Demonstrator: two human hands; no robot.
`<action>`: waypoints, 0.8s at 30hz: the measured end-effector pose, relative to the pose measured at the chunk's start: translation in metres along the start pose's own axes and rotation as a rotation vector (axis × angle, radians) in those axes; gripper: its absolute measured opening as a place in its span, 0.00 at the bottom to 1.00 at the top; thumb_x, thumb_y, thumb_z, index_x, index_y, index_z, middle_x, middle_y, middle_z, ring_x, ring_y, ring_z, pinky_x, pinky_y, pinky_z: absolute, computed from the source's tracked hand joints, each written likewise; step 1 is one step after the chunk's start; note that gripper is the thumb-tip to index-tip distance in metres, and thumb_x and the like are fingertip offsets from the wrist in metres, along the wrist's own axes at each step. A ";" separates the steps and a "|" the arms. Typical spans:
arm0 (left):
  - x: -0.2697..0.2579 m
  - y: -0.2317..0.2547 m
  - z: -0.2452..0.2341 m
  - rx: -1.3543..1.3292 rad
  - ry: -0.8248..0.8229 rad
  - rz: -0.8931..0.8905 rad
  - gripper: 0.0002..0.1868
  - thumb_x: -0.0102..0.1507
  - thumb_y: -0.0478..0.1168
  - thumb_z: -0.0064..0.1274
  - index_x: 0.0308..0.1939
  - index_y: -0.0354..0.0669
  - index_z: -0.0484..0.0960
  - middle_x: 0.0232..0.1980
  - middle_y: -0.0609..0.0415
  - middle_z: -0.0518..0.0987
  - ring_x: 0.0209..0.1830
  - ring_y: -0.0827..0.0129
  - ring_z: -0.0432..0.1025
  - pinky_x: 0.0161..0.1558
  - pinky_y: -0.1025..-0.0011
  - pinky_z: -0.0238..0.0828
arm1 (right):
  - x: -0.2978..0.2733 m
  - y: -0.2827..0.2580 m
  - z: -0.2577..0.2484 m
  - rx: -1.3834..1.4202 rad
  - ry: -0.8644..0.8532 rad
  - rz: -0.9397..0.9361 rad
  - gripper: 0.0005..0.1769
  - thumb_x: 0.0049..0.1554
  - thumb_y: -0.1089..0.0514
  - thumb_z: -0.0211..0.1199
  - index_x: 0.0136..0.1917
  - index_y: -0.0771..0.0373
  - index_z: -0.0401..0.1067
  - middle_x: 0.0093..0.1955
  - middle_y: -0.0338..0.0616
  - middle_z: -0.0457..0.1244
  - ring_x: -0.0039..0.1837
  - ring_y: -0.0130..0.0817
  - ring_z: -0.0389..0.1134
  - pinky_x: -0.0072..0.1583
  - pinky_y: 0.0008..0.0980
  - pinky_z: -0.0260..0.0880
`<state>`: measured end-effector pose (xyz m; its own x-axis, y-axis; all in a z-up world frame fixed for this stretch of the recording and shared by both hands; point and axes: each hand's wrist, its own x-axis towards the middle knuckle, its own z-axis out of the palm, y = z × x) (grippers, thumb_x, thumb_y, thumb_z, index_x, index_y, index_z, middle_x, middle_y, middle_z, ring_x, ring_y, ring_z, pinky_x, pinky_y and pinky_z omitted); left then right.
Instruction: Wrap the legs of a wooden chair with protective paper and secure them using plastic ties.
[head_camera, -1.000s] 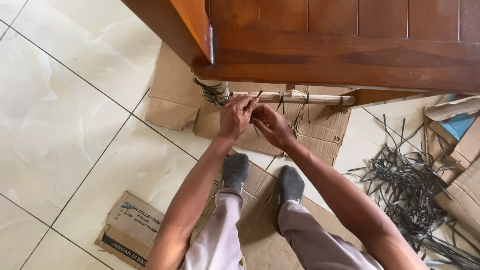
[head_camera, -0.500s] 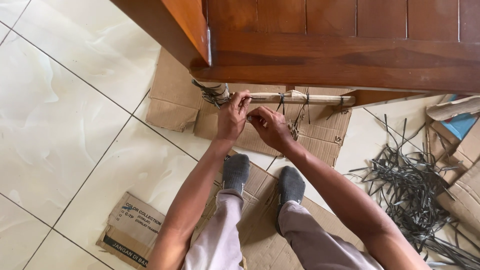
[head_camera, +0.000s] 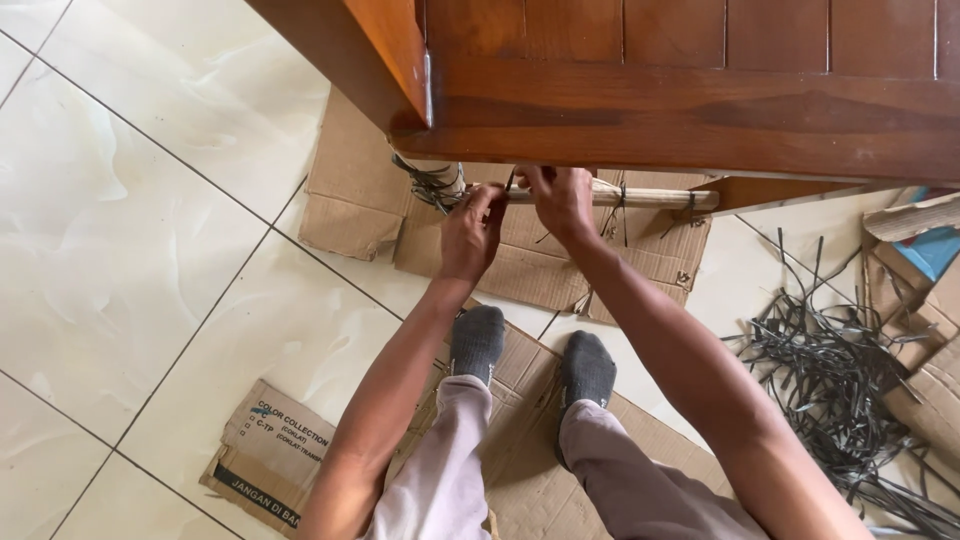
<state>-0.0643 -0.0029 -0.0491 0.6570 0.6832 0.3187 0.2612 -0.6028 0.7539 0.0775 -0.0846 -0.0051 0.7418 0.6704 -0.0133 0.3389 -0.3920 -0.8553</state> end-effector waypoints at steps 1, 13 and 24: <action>-0.003 -0.009 0.002 0.003 -0.001 0.001 0.04 0.69 0.47 0.54 0.47 0.61 0.83 0.47 0.56 0.85 0.44 0.60 0.81 0.44 0.63 0.80 | 0.003 -0.003 0.002 0.003 0.000 0.000 0.13 0.65 0.49 0.62 0.42 0.58 0.75 0.32 0.39 0.70 0.36 0.35 0.73 0.44 0.40 0.72; 0.010 0.001 0.001 0.534 -0.380 0.259 0.11 0.68 0.34 0.38 0.53 0.43 0.71 0.61 0.45 0.79 0.73 0.62 0.64 0.76 0.64 0.56 | 0.015 0.040 0.032 0.103 -0.081 0.210 0.11 0.55 0.59 0.57 0.41 0.60 0.81 0.34 0.41 0.72 0.37 0.32 0.74 0.47 0.40 0.74; 0.030 0.024 -0.014 0.147 -0.421 -0.129 0.09 0.75 0.51 0.29 0.51 0.56 0.63 0.46 0.44 0.78 0.51 0.43 0.78 0.53 0.45 0.75 | -0.083 0.061 0.044 0.453 -0.195 0.305 0.20 0.68 0.53 0.57 0.67 0.68 0.66 0.51 0.60 0.69 0.47 0.45 0.74 0.45 0.38 0.77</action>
<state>-0.0482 0.0089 -0.0130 0.8345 0.5481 -0.0567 0.4375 -0.5965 0.6728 0.0117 -0.1367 -0.0789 0.6323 0.6901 -0.3521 -0.1862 -0.3058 -0.9337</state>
